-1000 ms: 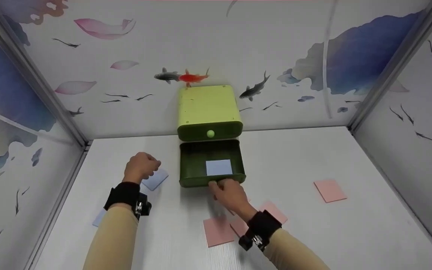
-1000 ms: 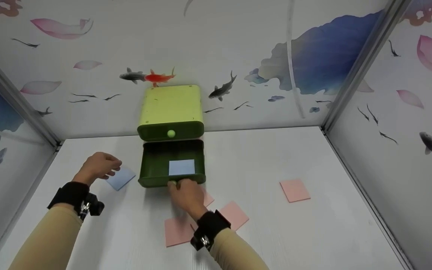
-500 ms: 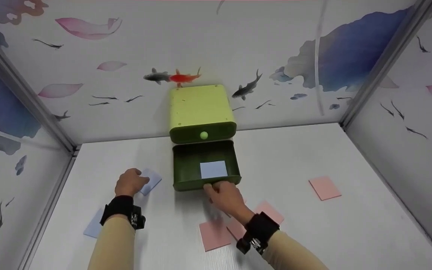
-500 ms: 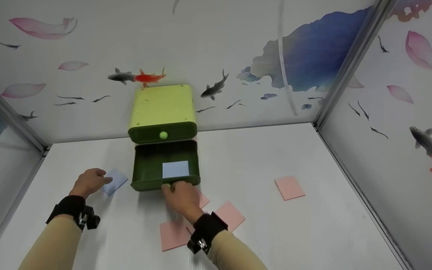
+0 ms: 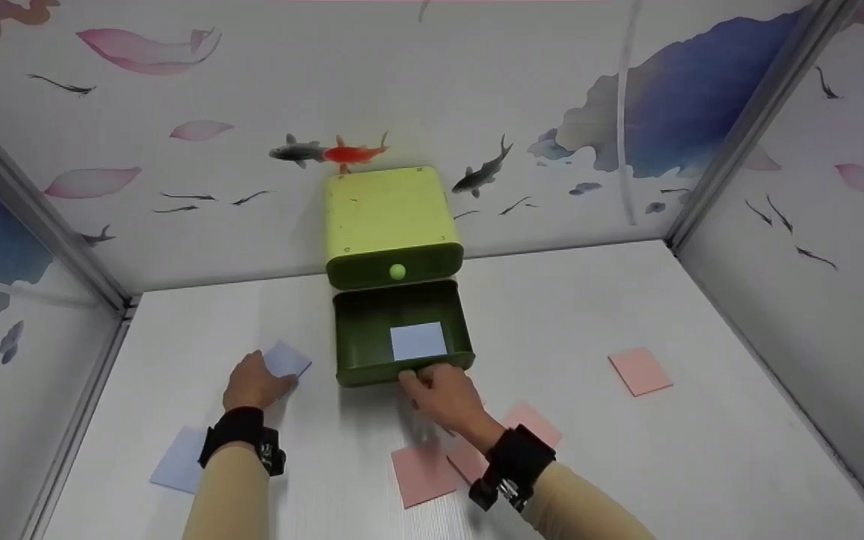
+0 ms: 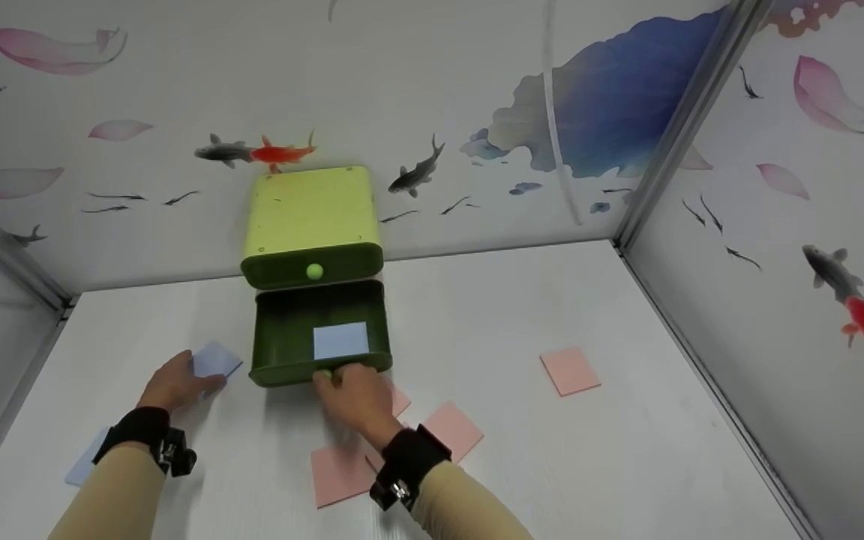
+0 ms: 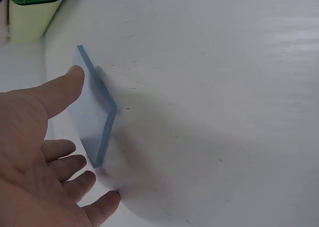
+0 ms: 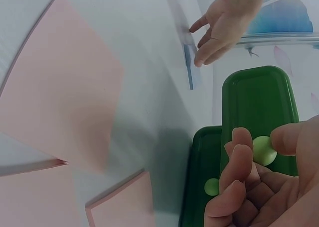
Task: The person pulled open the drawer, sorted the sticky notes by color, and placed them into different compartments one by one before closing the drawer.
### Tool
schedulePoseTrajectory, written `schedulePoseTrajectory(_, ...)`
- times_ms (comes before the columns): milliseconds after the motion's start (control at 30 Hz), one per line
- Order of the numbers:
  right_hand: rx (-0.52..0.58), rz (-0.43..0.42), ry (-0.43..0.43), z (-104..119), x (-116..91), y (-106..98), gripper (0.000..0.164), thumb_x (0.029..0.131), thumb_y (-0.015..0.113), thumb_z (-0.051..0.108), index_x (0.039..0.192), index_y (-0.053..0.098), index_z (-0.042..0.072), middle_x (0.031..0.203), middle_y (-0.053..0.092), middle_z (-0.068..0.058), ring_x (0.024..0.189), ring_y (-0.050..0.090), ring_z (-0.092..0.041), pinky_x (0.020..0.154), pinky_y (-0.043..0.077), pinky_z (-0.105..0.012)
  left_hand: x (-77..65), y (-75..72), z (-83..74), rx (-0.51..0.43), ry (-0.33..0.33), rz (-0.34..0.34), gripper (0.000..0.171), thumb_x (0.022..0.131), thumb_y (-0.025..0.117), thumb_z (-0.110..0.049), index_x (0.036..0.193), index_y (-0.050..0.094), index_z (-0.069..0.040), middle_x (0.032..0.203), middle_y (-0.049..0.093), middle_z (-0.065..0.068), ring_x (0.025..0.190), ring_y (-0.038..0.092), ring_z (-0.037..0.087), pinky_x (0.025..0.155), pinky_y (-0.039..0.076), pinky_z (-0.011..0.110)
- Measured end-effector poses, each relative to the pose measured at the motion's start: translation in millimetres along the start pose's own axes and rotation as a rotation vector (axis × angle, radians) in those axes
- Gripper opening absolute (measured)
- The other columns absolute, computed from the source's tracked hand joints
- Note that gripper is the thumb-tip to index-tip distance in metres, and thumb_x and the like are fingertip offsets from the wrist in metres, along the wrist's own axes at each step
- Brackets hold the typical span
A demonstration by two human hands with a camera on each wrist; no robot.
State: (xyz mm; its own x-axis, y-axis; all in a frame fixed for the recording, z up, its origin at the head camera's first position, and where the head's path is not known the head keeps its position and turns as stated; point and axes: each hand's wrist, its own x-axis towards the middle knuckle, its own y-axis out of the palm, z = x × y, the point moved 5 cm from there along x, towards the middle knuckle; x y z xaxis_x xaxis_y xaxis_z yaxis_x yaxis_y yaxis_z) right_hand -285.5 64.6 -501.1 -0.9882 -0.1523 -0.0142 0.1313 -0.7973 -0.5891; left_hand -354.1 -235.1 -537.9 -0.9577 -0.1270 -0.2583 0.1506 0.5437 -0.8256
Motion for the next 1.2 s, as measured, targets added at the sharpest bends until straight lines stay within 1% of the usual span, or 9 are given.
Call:
schedulePoseTrajectory(100,0.016,0.007,0.008,1.1,-0.6,-0.1,0.047,0.098,0.055,0.041,0.063,0.063,0.011,0.059,0.060,0.004,0.053,0.052,-0.010,0.051,0.038,-0.026,-0.7,1.5,1.2,0.037,0.015,-0.033,0.075,0.084,0.070,-0.025,0.138,0.037,0.015,0.132,0.050,0.037,0.120,0.051,0.050,0.096,0.045,0.060)
schedulePoseTrajectory(233,0.015,0.007,0.019,0.7,-1.3,-1.0,0.046,0.098,0.055,0.041,0.063,0.063,0.013,0.059,0.060,0.004,0.053,0.052,-0.010,0.051,0.038,-0.026,-2.1,1.5,-2.1,0.090,0.020,-0.052,0.076,0.081,0.073,-0.025,0.137,0.040,0.015,0.129,0.049,0.037,0.119,0.051,0.051,0.095,0.045,0.062)
schedulePoseTrajectory(367,0.004,0.004,0.020,0.1,-0.7,-0.5,0.045,0.098,0.055,0.041,0.064,0.064,0.012,0.059,0.060,0.004,0.053,0.051,-0.010,0.051,0.039,-0.026,-6.0,1.6,-3.6,0.125,-0.006,-0.049,0.075,0.077,0.076,-0.029,0.130,0.046,0.016,0.123,0.048,0.038,0.116,0.049,0.051,0.092,0.046,0.061)
schedulePoseTrajectory(533,-0.005,0.005,0.021,-0.4,0.0,0.3,0.046,0.098,0.054,0.042,0.065,0.065,0.012,0.060,0.060,0.004,0.054,0.051,-0.010,0.051,0.040,-0.027,-11.1,2.2,-3.2,0.111,-0.041,-0.044,0.076,0.075,0.078,-0.033,0.125,0.047,0.017,0.119,0.044,0.037,0.113,0.047,0.049,0.091,0.046,0.060)
schedulePoseTrajectory(667,-0.004,0.006,0.022,-0.3,0.0,0.6,0.047,0.098,0.054,0.042,0.064,0.065,0.011,0.060,0.061,0.004,0.054,0.054,-0.010,0.051,0.040,-0.028,-14.9,0.9,-6.1,0.103,-0.030,-0.038,0.078,0.074,0.079,-0.031,0.125,0.043,0.015,0.118,0.042,0.037,0.109,0.051,0.049,0.089,0.046,0.060)
schedulePoseTrajectory(800,0.005,0.008,0.018,0.1,0.1,0.8,0.050,0.098,0.054,0.042,0.068,0.067,0.005,0.060,0.061,0.004,0.055,0.055,-0.010,0.051,0.040,-0.028,-19.1,-1.7,-8.8,0.085,-0.011,-0.022,0.079,0.076,0.078,-0.028,0.131,0.038,0.013,0.121,0.048,0.038,0.107,0.056,0.048,0.088,0.048,0.058)
schedulePoseTrajectory(933,0.018,0.014,0.012,0.7,0.4,1.2,0.052,0.098,0.053,0.043,0.071,0.068,0.002,0.063,0.065,-0.003,0.056,0.056,-0.010,0.051,0.041,-0.028,-19.2,-6.4,-7.8,0.048,-0.004,-0.004,0.066,0.082,0.072,-0.021,0.132,0.044,0.011,0.124,0.056,0.036,0.107,0.060,0.045,0.085,0.052,0.053)
schedulePoseTrajectory(1067,0.025,0.020,0.014,0.2,0.1,1.1,0.050,0.098,0.053,0.043,0.072,0.069,0.004,0.071,0.070,-0.013,0.058,0.057,-0.011,0.053,0.042,-0.029,-19.3,-11.7,-8.6,0.034,0.010,0.006,0.041,0.089,0.061,-0.014,0.122,0.055,0.009,0.118,0.062,0.031,0.099,0.063,0.039,0.080,0.052,0.047)
schedulePoseTrajectory(1200,0.023,0.022,0.022,-1.2,-0.2,1.0,0.049,0.098,0.053,0.043,0.075,0.070,0.004,0.070,0.068,-0.009,0.059,0.056,-0.012,0.055,0.043,-0.029,-21.4,-15.7,-10.8,0.042,0.023,0.027,0.031,0.094,0.054,-0.013,0.116,0.059,0.008,0.111,0.065,0.026,0.091,0.063,0.032,0.076,0.051,0.042)
